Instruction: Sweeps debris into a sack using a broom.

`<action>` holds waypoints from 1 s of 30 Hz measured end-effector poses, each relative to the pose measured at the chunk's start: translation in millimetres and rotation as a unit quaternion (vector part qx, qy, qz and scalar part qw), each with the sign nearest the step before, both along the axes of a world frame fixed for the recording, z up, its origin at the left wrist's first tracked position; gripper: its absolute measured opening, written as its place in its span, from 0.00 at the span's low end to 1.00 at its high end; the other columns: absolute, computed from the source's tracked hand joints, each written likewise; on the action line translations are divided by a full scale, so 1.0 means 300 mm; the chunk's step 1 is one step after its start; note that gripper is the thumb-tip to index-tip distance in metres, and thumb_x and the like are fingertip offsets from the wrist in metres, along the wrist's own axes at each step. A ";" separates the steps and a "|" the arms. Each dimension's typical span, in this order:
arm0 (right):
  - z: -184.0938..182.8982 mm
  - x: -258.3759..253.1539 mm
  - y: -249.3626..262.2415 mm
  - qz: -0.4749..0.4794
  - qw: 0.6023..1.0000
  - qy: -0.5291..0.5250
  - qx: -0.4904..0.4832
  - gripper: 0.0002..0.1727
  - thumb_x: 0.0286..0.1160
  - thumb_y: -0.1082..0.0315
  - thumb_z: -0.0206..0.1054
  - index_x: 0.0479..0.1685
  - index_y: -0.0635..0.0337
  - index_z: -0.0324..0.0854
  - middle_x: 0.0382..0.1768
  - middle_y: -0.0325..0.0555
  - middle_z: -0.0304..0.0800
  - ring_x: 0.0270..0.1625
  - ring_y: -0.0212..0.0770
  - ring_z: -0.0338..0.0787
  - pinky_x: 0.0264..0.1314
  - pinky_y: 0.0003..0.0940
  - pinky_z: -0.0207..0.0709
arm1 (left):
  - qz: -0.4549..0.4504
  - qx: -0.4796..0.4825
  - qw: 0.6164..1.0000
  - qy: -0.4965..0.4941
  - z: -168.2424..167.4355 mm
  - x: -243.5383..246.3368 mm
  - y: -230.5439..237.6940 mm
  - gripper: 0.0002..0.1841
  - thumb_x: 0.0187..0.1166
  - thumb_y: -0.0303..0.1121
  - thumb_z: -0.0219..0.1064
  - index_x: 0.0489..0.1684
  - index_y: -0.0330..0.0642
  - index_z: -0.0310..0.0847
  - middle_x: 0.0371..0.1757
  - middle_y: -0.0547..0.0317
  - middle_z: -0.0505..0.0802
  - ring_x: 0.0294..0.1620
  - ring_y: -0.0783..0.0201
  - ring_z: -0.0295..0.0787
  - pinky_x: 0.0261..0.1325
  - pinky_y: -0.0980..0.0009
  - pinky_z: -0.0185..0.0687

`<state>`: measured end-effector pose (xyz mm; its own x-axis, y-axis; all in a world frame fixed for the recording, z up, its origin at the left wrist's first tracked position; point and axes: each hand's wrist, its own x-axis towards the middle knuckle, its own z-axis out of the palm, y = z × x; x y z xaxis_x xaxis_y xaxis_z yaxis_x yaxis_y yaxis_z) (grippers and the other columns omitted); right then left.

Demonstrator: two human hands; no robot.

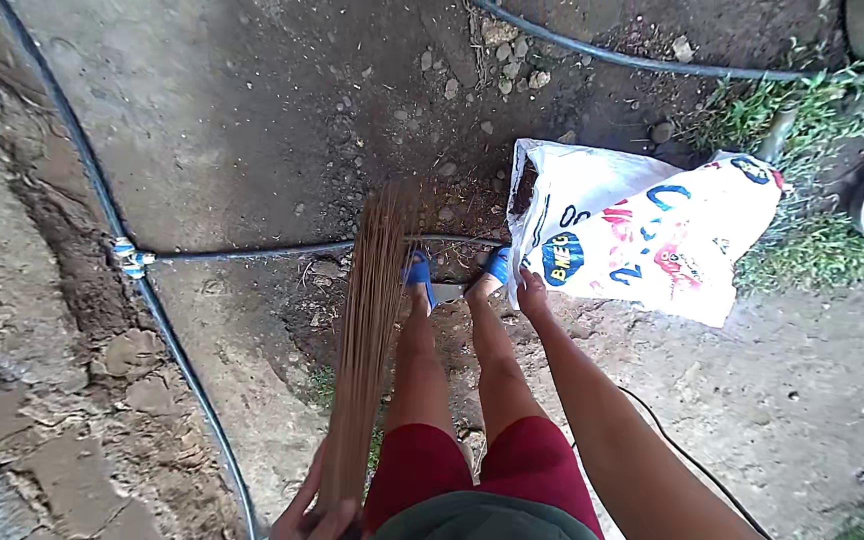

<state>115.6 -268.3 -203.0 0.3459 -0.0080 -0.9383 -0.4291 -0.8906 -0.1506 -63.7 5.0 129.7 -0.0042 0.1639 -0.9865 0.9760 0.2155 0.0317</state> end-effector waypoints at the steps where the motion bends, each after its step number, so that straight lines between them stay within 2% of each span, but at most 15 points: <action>1: -0.002 0.002 -0.004 0.012 1.000 0.007 -0.001 0.27 0.91 0.72 0.48 0.89 0.57 0.64 0.82 0.67 0.69 0.82 0.65 0.74 0.83 0.59 0.68 | 0.013 0.015 1.000 0.005 -0.083 0.030 -0.068 0.43 0.81 0.27 0.63 0.96 0.44 0.39 0.50 0.51 0.92 0.35 0.65 0.94 0.42 0.65 0.92; 3: -0.004 -0.005 -0.006 0.028 0.999 0.017 -0.004 0.28 0.91 0.71 0.48 0.89 0.56 0.63 0.83 0.66 0.69 0.83 0.64 0.73 0.82 0.59 0.68 | 0.043 -0.007 0.999 0.000 -0.250 0.090 -0.190 0.41 0.82 0.26 0.64 0.95 0.44 0.44 0.47 0.44 0.92 0.31 0.58 0.93 0.36 0.60 0.93; 5: -0.006 -0.006 -0.003 0.028 0.999 0.022 -0.006 0.28 0.91 0.71 0.48 0.89 0.56 0.63 0.83 0.66 0.69 0.82 0.64 0.74 0.82 0.58 0.68 | 0.049 -0.069 0.996 -0.021 -0.323 0.145 -0.260 0.43 0.81 0.26 0.65 0.96 0.46 0.42 0.46 0.44 0.92 0.27 0.56 0.92 0.30 0.59 0.92; 8: -0.011 -0.006 -0.012 0.026 0.999 0.026 -0.002 0.28 0.91 0.72 0.48 0.89 0.56 0.64 0.83 0.66 0.69 0.82 0.64 0.74 0.83 0.58 0.67 | 0.024 -0.067 0.997 -0.038 -0.226 0.113 -0.197 0.45 0.76 0.27 0.65 0.96 0.46 0.43 0.44 0.49 0.93 0.29 0.60 0.92 0.34 0.62 0.92; 10: -0.020 -0.006 -0.018 0.024 1.000 0.018 0.006 0.27 0.91 0.72 0.48 0.89 0.57 0.64 0.82 0.67 0.70 0.82 0.65 0.74 0.83 0.58 0.67 | -0.034 -0.025 0.999 -0.029 -0.114 0.076 -0.097 0.47 0.73 0.25 0.66 0.96 0.43 0.43 0.48 0.51 0.94 0.32 0.66 0.93 0.40 0.65 0.92; 12: -0.020 -0.003 -0.020 0.021 1.000 0.016 0.006 0.27 0.90 0.72 0.49 0.89 0.57 0.64 0.81 0.67 0.70 0.81 0.64 0.75 0.83 0.58 0.68 | -0.073 0.014 0.997 -0.025 -0.084 0.057 -0.061 0.49 0.71 0.24 0.68 0.96 0.42 0.40 0.56 0.50 0.92 0.37 0.69 0.93 0.44 0.68 0.91; 13: -0.018 0.001 -0.019 0.020 1.000 0.015 0.006 0.27 0.90 0.72 0.49 0.89 0.57 0.64 0.82 0.67 0.70 0.81 0.64 0.75 0.82 0.58 0.68 | -0.075 0.029 0.996 -0.030 -0.120 0.055 -0.081 0.50 0.71 0.25 0.69 0.96 0.43 0.39 0.63 0.45 0.89 0.42 0.67 0.93 0.49 0.67 0.90; 15: -0.011 0.005 -0.016 0.010 1.000 0.006 0.008 0.27 0.90 0.72 0.49 0.88 0.58 0.65 0.81 0.68 0.71 0.81 0.64 0.76 0.82 0.57 0.68 | -0.070 0.052 0.995 -0.057 -0.279 0.060 -0.170 0.50 0.71 0.27 0.71 0.97 0.44 0.42 0.70 0.38 0.86 0.47 0.61 0.94 0.51 0.62 0.90; 18: -0.005 0.000 -0.011 -0.008 1.000 -0.015 0.013 0.26 0.90 0.73 0.50 0.87 0.61 0.65 0.79 0.69 0.72 0.80 0.65 0.76 0.83 0.56 0.68 | -0.083 -0.054 0.994 -0.048 -0.445 0.125 -0.246 0.47 0.78 0.28 0.70 0.97 0.47 0.41 0.79 0.37 0.78 0.47 0.55 0.94 0.52 0.57 0.91; 20: -0.009 0.001 -0.009 -0.016 1.000 -0.022 0.009 0.27 0.90 0.73 0.50 0.87 0.62 0.65 0.79 0.70 0.71 0.80 0.65 0.76 0.83 0.57 0.68 | -0.097 -0.099 0.989 -0.057 -0.405 0.106 -0.194 0.47 0.75 0.29 0.71 0.96 0.47 0.44 0.73 0.39 0.83 0.42 0.57 0.94 0.48 0.58 0.92; 22: -0.011 0.001 -0.003 -0.029 0.999 -0.022 0.005 0.27 0.90 0.73 0.50 0.88 0.62 0.64 0.80 0.70 0.70 0.80 0.66 0.75 0.82 0.58 0.68 | -0.129 -0.068 0.987 -0.074 -0.287 0.044 -0.075 0.50 0.65 0.32 0.73 0.95 0.48 0.50 0.64 0.46 0.90 0.42 0.62 0.95 0.48 0.60 0.92; 24: -0.011 0.005 -0.003 -0.033 0.999 -0.026 0.003 0.27 0.90 0.73 0.50 0.88 0.62 0.64 0.80 0.71 0.70 0.80 0.66 0.75 0.82 0.58 0.68 | -0.149 -0.050 0.985 -0.064 -0.181 0.025 0.000 0.52 0.64 0.31 0.73 0.96 0.47 0.47 0.68 0.49 0.89 0.51 0.67 0.93 0.57 0.64 0.89; 26: -0.007 0.003 0.002 -0.035 0.999 -0.029 0.004 0.27 0.90 0.74 0.51 0.88 0.63 0.64 0.80 0.71 0.69 0.80 0.67 0.76 0.82 0.58 0.68 | -0.142 -0.021 0.988 -0.059 -0.190 0.024 -0.050 0.52 0.66 0.30 0.73 0.96 0.46 0.45 0.74 0.44 0.85 0.57 0.63 0.92 0.62 0.61 0.87; 28: -0.001 0.006 0.003 -0.036 0.999 -0.031 0.001 0.27 0.90 0.74 0.50 0.88 0.63 0.64 0.80 0.72 0.69 0.80 0.67 0.76 0.82 0.58 0.68 | -0.100 -0.021 0.993 -0.055 -0.302 0.049 -0.165 0.49 0.71 0.28 0.72 0.96 0.45 0.44 0.70 0.38 0.86 0.47 0.57 0.94 0.51 0.57 0.91; 30: 0.002 0.006 0.001 -0.035 0.999 -0.035 -0.002 0.27 0.90 0.74 0.51 0.87 0.63 0.64 0.80 0.72 0.69 0.80 0.67 0.75 0.82 0.58 0.68 | -0.060 -0.082 0.994 -0.045 -0.389 0.081 -0.217 0.47 0.76 0.26 0.70 0.97 0.47 0.42 0.67 0.39 0.86 0.36 0.58 0.94 0.42 0.60 0.93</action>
